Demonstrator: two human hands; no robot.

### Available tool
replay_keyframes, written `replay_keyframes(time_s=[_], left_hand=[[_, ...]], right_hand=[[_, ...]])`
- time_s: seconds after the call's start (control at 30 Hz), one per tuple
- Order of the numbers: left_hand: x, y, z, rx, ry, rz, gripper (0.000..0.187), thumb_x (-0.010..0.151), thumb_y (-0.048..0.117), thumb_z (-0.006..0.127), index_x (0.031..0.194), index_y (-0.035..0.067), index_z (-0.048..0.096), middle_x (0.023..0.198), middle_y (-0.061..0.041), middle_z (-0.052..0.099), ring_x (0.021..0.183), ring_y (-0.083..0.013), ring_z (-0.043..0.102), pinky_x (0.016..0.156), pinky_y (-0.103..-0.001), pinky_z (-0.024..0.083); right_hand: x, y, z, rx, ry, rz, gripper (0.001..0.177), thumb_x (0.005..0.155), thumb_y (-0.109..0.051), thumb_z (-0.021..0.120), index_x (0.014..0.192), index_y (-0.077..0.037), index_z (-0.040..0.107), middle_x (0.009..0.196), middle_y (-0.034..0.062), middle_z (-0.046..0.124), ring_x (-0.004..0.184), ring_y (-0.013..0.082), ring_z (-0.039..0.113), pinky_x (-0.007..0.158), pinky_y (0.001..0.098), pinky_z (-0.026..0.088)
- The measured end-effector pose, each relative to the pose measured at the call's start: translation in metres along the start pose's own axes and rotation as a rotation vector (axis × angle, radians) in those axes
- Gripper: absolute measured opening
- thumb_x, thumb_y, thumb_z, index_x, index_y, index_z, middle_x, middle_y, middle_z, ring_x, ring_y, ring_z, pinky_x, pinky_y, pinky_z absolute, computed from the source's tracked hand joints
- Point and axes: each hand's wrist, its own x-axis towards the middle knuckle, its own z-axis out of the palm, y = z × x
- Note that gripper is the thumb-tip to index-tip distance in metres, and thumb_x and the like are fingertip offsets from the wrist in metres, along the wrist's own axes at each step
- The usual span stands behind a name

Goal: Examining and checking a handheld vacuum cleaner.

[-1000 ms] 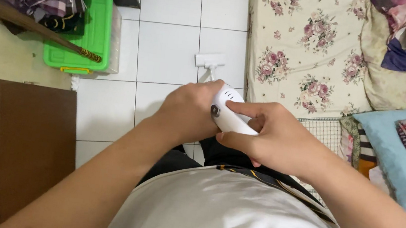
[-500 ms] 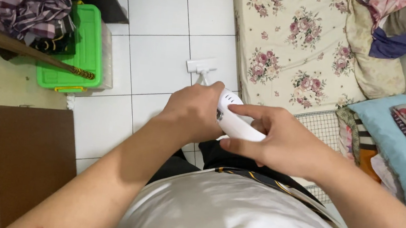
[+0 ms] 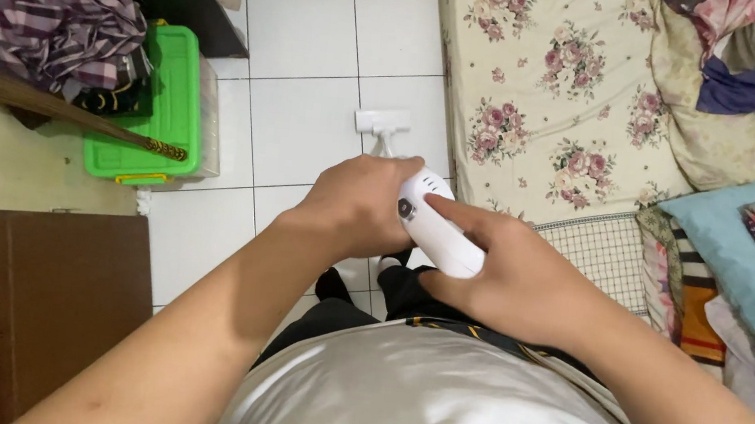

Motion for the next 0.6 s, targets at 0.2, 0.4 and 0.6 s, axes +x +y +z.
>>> replay_keyframes(time_s=[0.2, 0.4, 0.6], left_hand=[[0.012, -0.007, 0.007, 0.010, -0.026, -0.029, 0.059, 0.071, 0.028, 0.078, 0.127, 0.019, 0.061, 0.118, -0.009, 0.071, 0.109, -0.0301, 0.068, 0.092, -0.042, 0.055], [0.031, -0.009, 0.016, 0.082, 0.035, 0.041, 0.050, 0.074, 0.027, 0.075, 0.120, 0.013, 0.062, 0.109, -0.012, 0.073, 0.103, -0.0321, 0.070, 0.088, -0.044, 0.057], [0.024, 0.009, -0.005, 0.064, -0.048, 0.002, 0.047, 0.076, 0.036, 0.075, 0.118, 0.015, 0.065, 0.107, -0.010, 0.074, 0.103, -0.0305, 0.071, 0.089, -0.044, 0.057]], right_hand=[[0.010, 0.000, 0.008, -0.086, 0.020, 0.067, 0.085, 0.077, -0.036, 0.079, 0.153, -0.013, 0.050, 0.113, 0.0171, 0.076, 0.097, 0.0221, 0.077, 0.087, 0.0319, 0.056], [0.015, 0.032, 0.003, 0.018, 0.050, -0.097, 0.076, 0.081, -0.033, 0.079, 0.146, -0.004, 0.052, 0.121, 0.0167, 0.075, 0.105, 0.0212, 0.075, 0.091, 0.0323, 0.056], [0.006, 0.002, -0.004, -0.043, 0.175, 0.019, 0.079, 0.069, -0.032, 0.083, 0.142, -0.011, 0.062, 0.108, 0.0142, 0.080, 0.093, 0.0188, 0.079, 0.085, 0.0308, 0.059]])
